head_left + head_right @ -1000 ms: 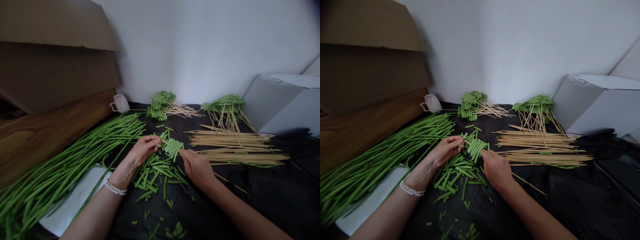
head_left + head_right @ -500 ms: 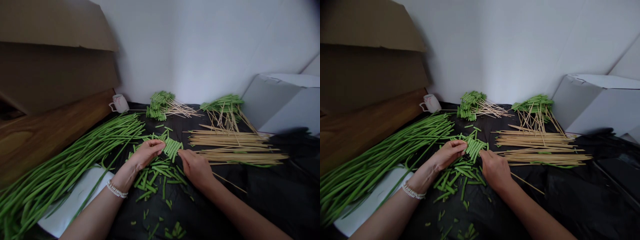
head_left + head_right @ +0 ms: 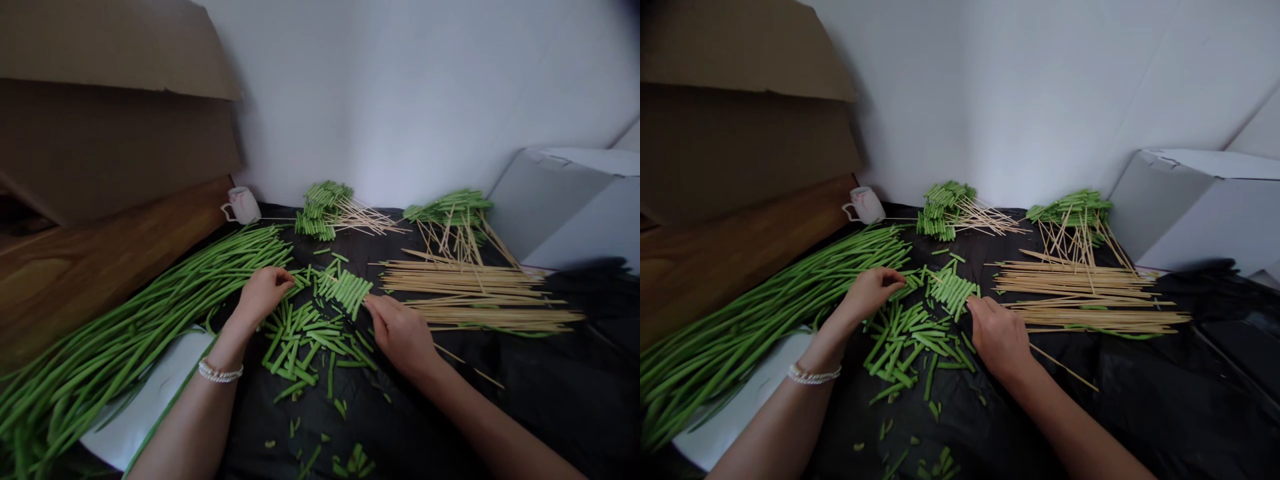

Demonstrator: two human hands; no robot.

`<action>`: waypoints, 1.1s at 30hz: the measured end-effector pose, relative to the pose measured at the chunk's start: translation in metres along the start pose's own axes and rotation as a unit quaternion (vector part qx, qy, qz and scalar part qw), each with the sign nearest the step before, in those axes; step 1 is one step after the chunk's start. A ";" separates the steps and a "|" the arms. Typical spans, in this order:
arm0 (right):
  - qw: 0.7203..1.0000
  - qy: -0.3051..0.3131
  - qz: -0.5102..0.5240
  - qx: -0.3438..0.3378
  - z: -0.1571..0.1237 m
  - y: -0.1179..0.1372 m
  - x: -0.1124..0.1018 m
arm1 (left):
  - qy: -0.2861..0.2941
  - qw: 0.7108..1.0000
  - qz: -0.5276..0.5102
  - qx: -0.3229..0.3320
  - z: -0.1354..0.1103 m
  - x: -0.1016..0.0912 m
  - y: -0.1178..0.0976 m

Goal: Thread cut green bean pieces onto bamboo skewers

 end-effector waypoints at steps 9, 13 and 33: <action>1.000 0.005 -0.003 -0.005 0.000 0.001 0.000 | -0.020 0.993 0.116 0.003 -0.004 -0.002 0.000; 1.000 0.009 -0.013 -0.003 0.001 0.002 -0.001 | -0.006 0.995 -0.100 -0.006 -0.002 0.002 -0.011; 1.000 0.006 -0.019 -0.019 0.000 0.004 -0.001 | 0.178 0.809 -0.543 -0.140 -0.014 0.032 -0.035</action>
Point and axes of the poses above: each hand's wrist, its own z-axis towards the middle knuckle, its own x-axis out of the palm, y = z × x, the point moved 2 cm from there along z, towards the middle knuckle, and after that the axes turned 2 degrees about -x, right-handed, at the moved point
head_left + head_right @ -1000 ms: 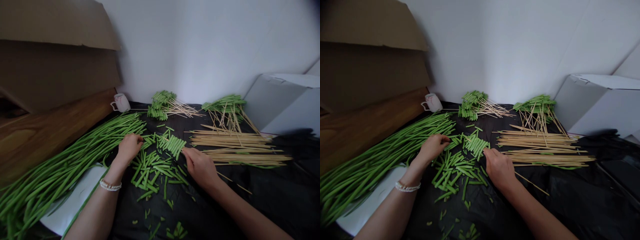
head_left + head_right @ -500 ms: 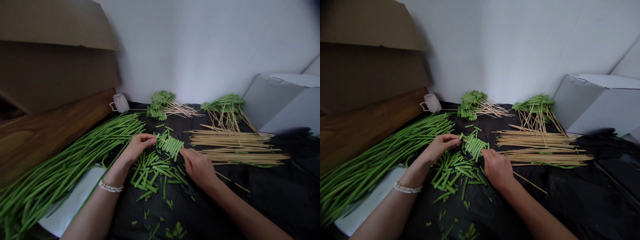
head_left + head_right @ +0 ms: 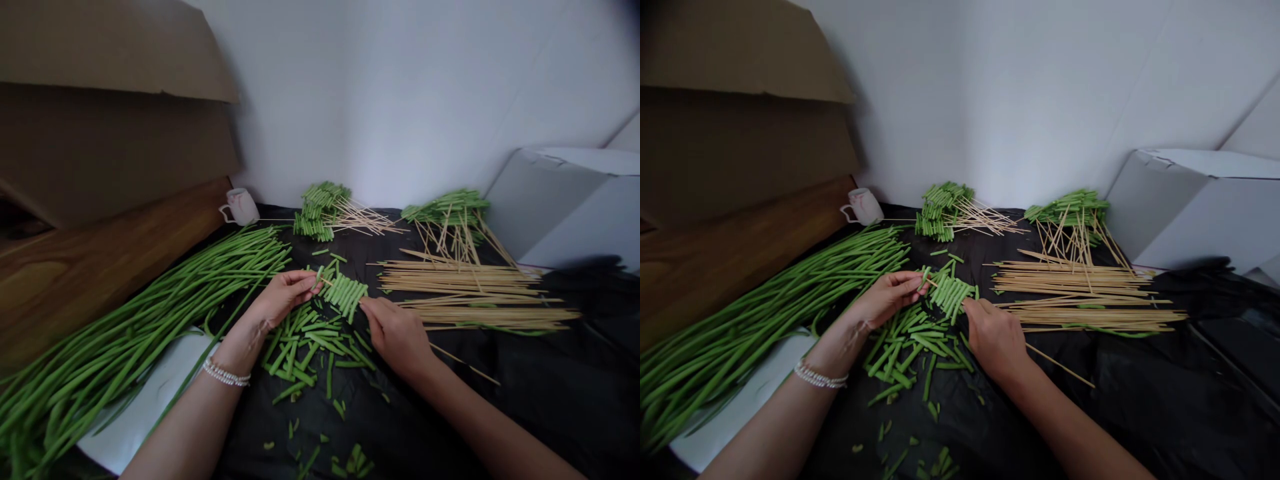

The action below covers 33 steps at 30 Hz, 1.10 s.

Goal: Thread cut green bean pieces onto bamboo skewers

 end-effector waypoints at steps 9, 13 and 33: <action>1.000 -0.004 -0.001 -0.005 0.000 -0.001 0.002 | -0.004 1.000 -0.009 -0.004 -0.001 0.001 -0.001; 1.000 0.012 -0.008 -0.002 0.000 -0.001 0.001 | -0.001 1.000 -0.003 0.002 0.001 0.000 0.000; 0.999 0.046 0.000 0.003 -0.001 0.001 0.003 | -0.021 0.999 -0.015 -0.022 0.001 -0.001 0.002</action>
Point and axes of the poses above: each hand's wrist, its own z-axis towards the middle knuckle, its own x-axis out of the palm, y = z × x, the point moved 2 cm from there along z, towards the middle knuckle, and after that the axes turned 2 degrees about -x, right-handed, at the moved point
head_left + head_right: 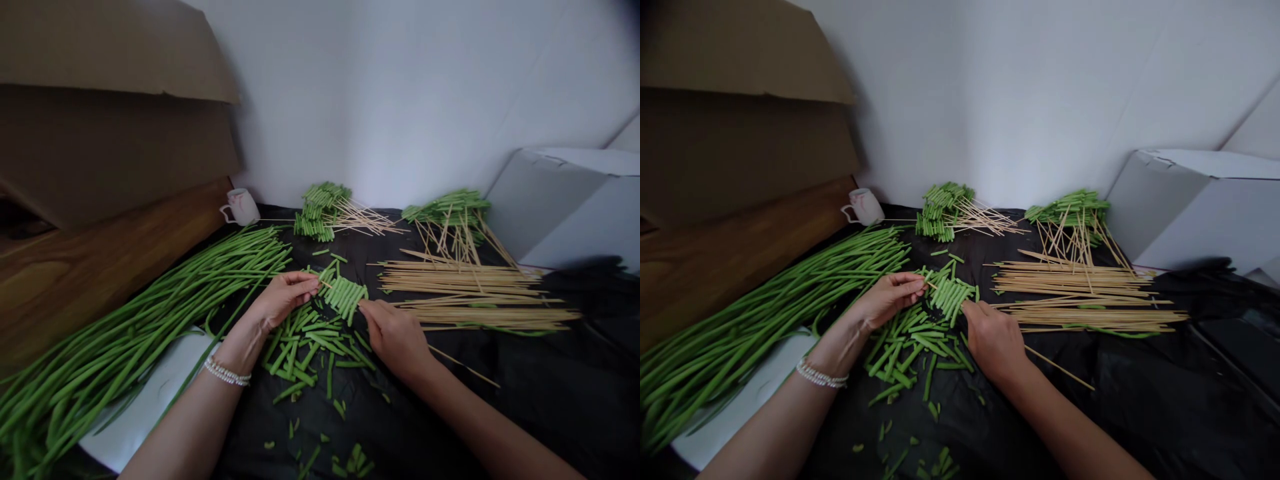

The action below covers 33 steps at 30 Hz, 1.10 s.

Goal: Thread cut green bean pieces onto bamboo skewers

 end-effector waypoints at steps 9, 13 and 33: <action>1.000 0.006 0.009 -0.005 -0.002 0.001 0.001 | 0.029 0.998 -0.027 -0.055 -0.001 0.005 0.005; 1.000 0.009 0.018 -0.002 -0.003 0.000 0.002 | 0.028 0.998 -0.016 -0.055 -0.001 0.006 0.007; 0.999 0.035 0.032 0.011 0.000 0.004 0.002 | 0.026 0.998 0.054 -0.029 -0.005 0.012 0.008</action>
Point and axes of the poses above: each hand's wrist, its own z-axis towards the middle knuckle, its own x-axis out of the palm, y = z × x, the point moved 2 cm from there along z, towards the middle knuckle, and after that the axes turned 2 degrees about -x, right-handed, at the moved point
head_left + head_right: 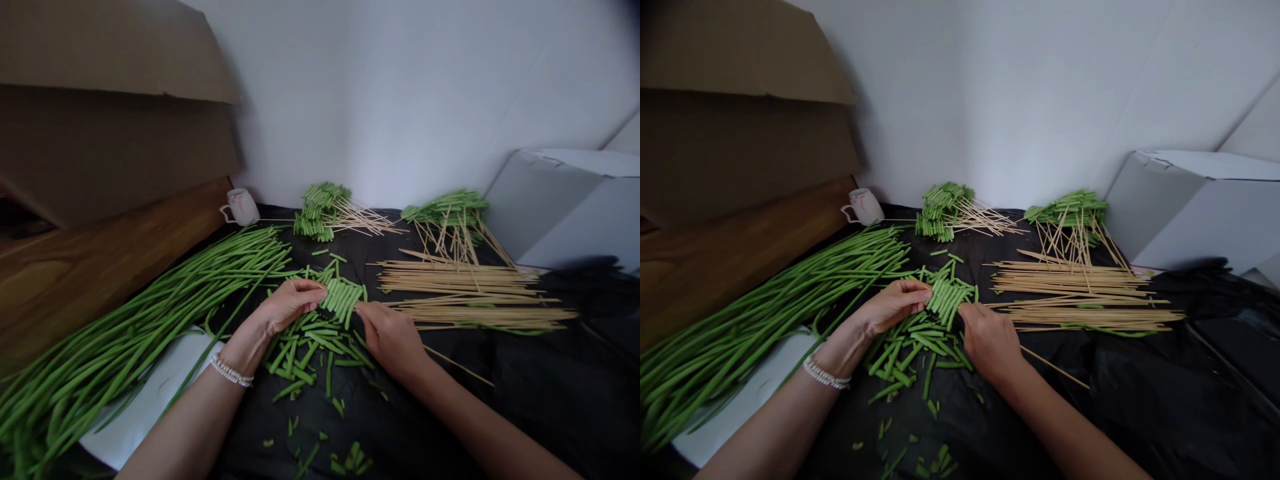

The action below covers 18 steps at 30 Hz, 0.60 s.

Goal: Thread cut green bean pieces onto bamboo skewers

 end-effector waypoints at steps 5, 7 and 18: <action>1.000 -0.026 -0.015 -0.002 0.002 -0.003 -0.004 | -0.031 0.992 0.091 0.079 -0.001 -0.012 -0.011; 0.999 -0.045 -0.015 0.008 0.002 -0.007 -0.005 | -0.088 0.977 0.140 0.137 -0.001 -0.025 -0.019; 0.998 -0.055 -0.022 0.008 0.000 -0.008 -0.002 | -0.241 0.742 0.613 0.129 -0.003 -0.063 -0.022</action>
Point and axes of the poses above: each hand's wrist, its own z-axis towards the middle knuckle, its own x-axis out of the palm, y = z × x, the point moved 2 cm from there along z, towards the middle knuckle, and after that the axes turned 2 degrees about -x, right-handed, at the moved point
